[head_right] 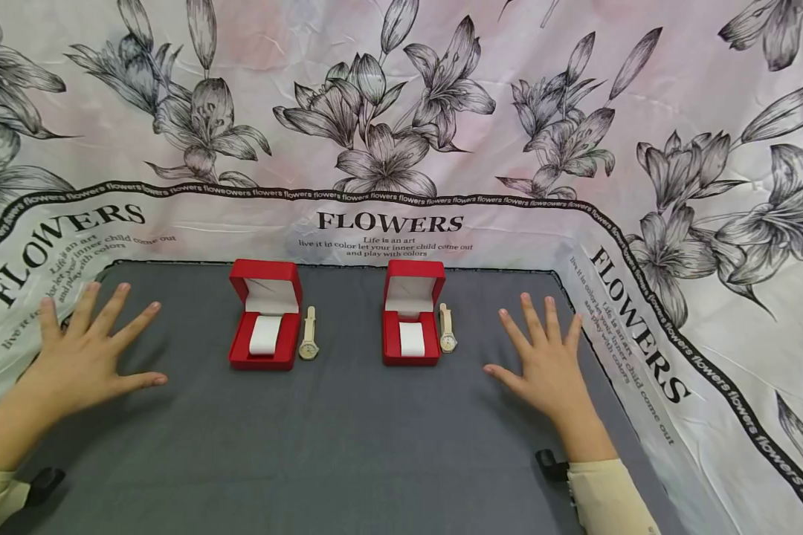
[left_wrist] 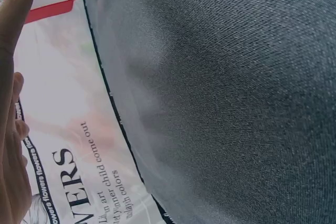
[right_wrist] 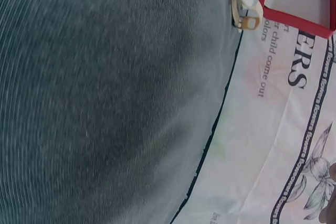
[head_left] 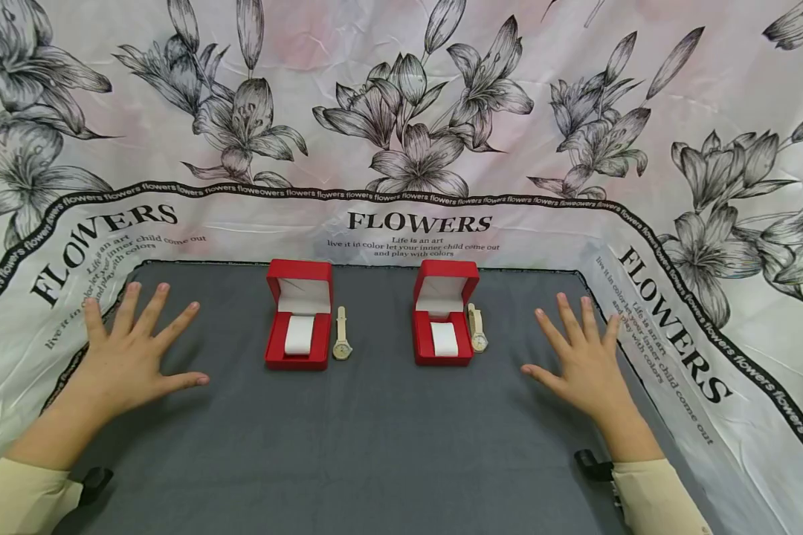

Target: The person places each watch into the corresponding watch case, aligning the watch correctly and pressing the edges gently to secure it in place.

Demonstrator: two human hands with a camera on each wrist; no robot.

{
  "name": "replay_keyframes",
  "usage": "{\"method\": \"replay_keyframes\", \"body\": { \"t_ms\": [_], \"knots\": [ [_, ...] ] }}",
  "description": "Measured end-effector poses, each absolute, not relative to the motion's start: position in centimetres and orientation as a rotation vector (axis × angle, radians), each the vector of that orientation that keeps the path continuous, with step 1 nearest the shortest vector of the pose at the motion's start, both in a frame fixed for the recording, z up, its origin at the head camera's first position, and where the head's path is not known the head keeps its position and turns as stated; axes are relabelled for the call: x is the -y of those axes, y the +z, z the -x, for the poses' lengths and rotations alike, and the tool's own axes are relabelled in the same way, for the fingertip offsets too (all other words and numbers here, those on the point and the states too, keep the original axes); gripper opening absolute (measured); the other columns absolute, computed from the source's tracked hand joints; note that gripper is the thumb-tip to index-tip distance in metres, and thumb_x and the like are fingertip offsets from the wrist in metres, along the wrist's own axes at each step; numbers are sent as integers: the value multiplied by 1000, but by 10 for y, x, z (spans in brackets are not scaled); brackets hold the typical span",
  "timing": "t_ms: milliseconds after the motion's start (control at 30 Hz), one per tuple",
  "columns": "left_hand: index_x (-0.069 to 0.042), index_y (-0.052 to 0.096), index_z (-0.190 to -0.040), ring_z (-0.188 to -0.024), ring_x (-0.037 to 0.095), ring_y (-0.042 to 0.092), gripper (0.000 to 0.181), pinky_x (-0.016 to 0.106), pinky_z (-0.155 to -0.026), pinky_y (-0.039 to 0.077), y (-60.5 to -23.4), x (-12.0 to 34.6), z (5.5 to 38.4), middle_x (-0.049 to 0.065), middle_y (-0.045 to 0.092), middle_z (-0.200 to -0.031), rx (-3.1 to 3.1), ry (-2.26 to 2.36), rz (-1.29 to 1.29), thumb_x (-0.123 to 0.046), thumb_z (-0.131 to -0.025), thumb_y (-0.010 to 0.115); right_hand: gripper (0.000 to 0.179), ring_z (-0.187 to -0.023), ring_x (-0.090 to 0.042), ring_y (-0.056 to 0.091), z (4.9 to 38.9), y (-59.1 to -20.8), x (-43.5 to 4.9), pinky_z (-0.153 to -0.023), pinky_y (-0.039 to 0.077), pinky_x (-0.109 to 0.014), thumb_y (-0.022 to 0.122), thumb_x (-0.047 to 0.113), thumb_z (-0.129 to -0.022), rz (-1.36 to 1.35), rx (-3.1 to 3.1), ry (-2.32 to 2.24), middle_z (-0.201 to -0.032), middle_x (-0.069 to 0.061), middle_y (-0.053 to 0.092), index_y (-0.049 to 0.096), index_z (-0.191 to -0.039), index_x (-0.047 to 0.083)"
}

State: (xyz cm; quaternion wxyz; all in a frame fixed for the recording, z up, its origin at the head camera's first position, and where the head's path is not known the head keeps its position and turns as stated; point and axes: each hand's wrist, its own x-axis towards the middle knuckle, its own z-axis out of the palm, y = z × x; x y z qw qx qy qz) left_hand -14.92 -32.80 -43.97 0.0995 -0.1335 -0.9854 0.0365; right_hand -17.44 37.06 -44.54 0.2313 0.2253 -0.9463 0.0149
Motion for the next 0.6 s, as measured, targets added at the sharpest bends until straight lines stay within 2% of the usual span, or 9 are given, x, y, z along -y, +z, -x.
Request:
{"method": "replay_keyframes", "body": {
  "t_ms": [200, 433, 600],
  "knots": [
    [-35, 5, -165, -154, 40, -24, 123, 76, -108, -21, -439, 324, 150, 19, -6, -171, 2893, 59, 418, -86, -71, 66, 99, -157, -44, 4, 175, -449, -361, -113, -6, -78, 34, 88, -88, -610, 2604, 84, -170, -16, 18, 37, -160, 21],
    [-33, 10, -166, -156, 38, -21, 119, 70, -109, -25, -439, 316, 152, 19, 0, -172, 2874, -56, 455, -80, -74, 70, 96, -158, -41, 9, 177, -448, -347, -118, -4, -72, 38, 85, -90, -630, 2591, 171, -170, -15, 21, 37, -160, 20],
    [-31, 12, -166, -156, 40, -16, 119, 72, -110, -22, -440, 312, 153, 19, 4, -171, 2871, -114, 471, -78, -74, 72, 94, -157, -42, 14, 177, -448, -334, -119, 0, -71, 42, 83, -90, -664, 2586, 196, -168, -16, 26, 40, -159, 18]
  ]
}}
